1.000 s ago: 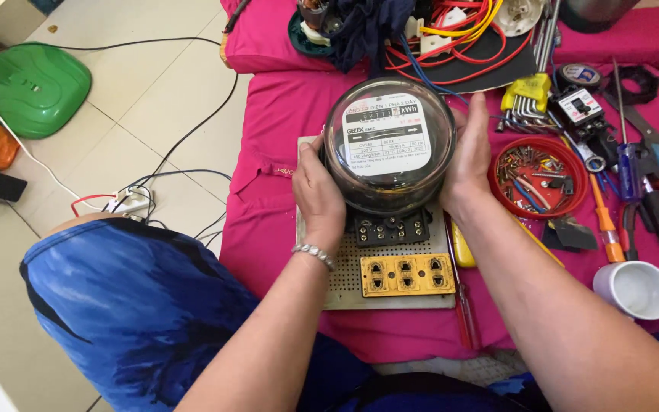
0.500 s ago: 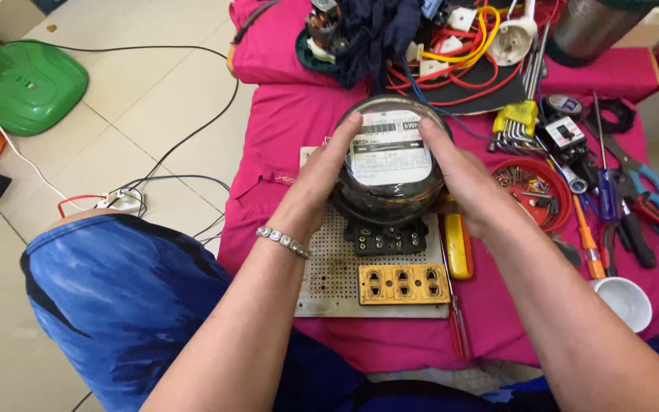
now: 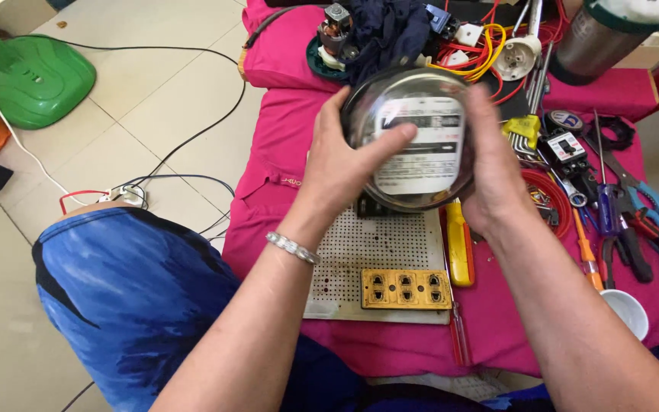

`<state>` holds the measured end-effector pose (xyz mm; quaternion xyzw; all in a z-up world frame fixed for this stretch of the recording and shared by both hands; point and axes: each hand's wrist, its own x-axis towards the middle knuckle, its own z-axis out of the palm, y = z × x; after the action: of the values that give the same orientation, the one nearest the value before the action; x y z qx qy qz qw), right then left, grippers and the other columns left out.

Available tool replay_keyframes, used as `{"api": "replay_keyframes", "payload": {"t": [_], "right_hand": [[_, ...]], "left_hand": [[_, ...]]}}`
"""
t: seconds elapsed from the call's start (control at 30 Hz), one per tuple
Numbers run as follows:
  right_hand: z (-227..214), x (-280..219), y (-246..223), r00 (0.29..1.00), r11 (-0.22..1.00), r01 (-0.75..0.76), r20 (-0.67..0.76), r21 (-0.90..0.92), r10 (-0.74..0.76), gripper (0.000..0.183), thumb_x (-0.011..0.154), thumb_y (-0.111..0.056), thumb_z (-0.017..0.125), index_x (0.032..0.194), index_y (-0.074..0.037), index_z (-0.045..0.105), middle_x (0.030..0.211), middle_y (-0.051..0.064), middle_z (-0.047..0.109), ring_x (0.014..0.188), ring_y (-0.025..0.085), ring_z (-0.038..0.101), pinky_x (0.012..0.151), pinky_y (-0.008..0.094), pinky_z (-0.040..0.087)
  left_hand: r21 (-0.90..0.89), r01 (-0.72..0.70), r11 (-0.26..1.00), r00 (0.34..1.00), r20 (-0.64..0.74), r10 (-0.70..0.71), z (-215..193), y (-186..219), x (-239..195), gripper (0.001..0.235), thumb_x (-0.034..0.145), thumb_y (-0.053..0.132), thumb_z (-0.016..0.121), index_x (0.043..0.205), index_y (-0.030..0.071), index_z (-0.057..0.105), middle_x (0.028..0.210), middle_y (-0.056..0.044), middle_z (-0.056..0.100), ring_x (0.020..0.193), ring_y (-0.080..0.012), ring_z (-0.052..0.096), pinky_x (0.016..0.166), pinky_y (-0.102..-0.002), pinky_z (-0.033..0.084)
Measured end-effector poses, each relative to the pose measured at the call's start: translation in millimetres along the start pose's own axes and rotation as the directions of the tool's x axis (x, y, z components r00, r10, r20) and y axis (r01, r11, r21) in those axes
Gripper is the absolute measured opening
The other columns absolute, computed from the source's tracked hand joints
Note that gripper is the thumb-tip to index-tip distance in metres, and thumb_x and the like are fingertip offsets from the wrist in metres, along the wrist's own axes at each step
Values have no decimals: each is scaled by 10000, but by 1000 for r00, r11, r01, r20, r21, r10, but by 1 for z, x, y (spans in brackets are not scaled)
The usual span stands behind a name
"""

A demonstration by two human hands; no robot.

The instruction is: The person uses a yellow screwdriver to tighten screws on a round electrical meter placed on a perforated metal board. They rotate the meter to access different sides and continue adjusting the screws.

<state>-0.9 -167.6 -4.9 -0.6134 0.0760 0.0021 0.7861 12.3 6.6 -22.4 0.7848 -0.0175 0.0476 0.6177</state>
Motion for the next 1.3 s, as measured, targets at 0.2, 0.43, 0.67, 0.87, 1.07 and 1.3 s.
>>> {"api": "replay_keyframes", "payload": {"t": [0.2, 0.43, 0.67, 0.87, 1.07, 1.3], "right_hand": [[5, 7, 1, 999, 937, 4, -42, 348, 12, 818, 760, -669, 374, 1258, -92, 671, 1279, 86, 727, 1176, 229, 700, 981, 380, 571], [-11, 20, 33, 993, 904, 120, -69, 411, -100, 566, 947, -493, 421, 1153, -54, 712, 1101, 70, 762, 963, 156, 705, 865, 286, 551], [-16, 20, 43, 985, 902, 159, -130, 402, -116, 524, 937, -437, 448, 1225, -45, 640, 1198, 80, 724, 1084, 169, 669, 992, 300, 510], [-32, 8, 56, 992, 910, 120, -87, 396, -93, 490, 938, -395, 481, 1287, -77, 611, 1250, 66, 685, 1135, 175, 636, 1020, 324, 499], [-37, -19, 44, 989, 935, -131, 102, 330, 103, 535, 949, -485, 457, 1334, -141, 597, 1243, 64, 658, 1110, 229, 617, 973, 432, 457], [-25, -24, 51, 990, 927, -140, 61, 349, 126, 680, 807, -551, 564, 1352, -143, 571, 1294, 79, 623, 1179, 255, 592, 1025, 474, 454]], "left_hand": [[229, -413, 881, 895, -77, 440, 8, -2, -13, 1100, 725, 542, 812, 1511, -34, 303, 1590, -292, 318, 1487, -422, 388, 1233, -487, 350], [301, -428, 852, 897, 22, 442, -1, -10, -12, 1193, 666, 528, 881, 1557, 30, 264, 1647, -371, 201, 1550, -487, 270, 1241, -522, 287], [317, -384, 867, 921, 64, 385, -1, -7, -19, 1349, 551, 571, 948, 1588, 106, 219, 1652, -308, 209, 1521, -472, 323, 1197, -551, 359], [302, -458, 836, 877, 1, 481, 10, -13, -46, 1396, 547, 489, 994, 1615, 132, 170, 1683, -264, 223, 1559, -463, 328, 1280, -570, 355], [285, -479, 830, 866, -2, 500, 16, -29, -67, 1491, 547, 493, 988, 1631, 52, 64, 1722, -279, 143, 1631, -441, 211, 1357, -527, 234], [-47, -149, 988, 971, -197, 137, 27, -18, -102, 1256, 550, 330, 912, 1542, -9, 219, 1436, -234, 551, 1252, -336, 633, 1050, -383, 506]]}}
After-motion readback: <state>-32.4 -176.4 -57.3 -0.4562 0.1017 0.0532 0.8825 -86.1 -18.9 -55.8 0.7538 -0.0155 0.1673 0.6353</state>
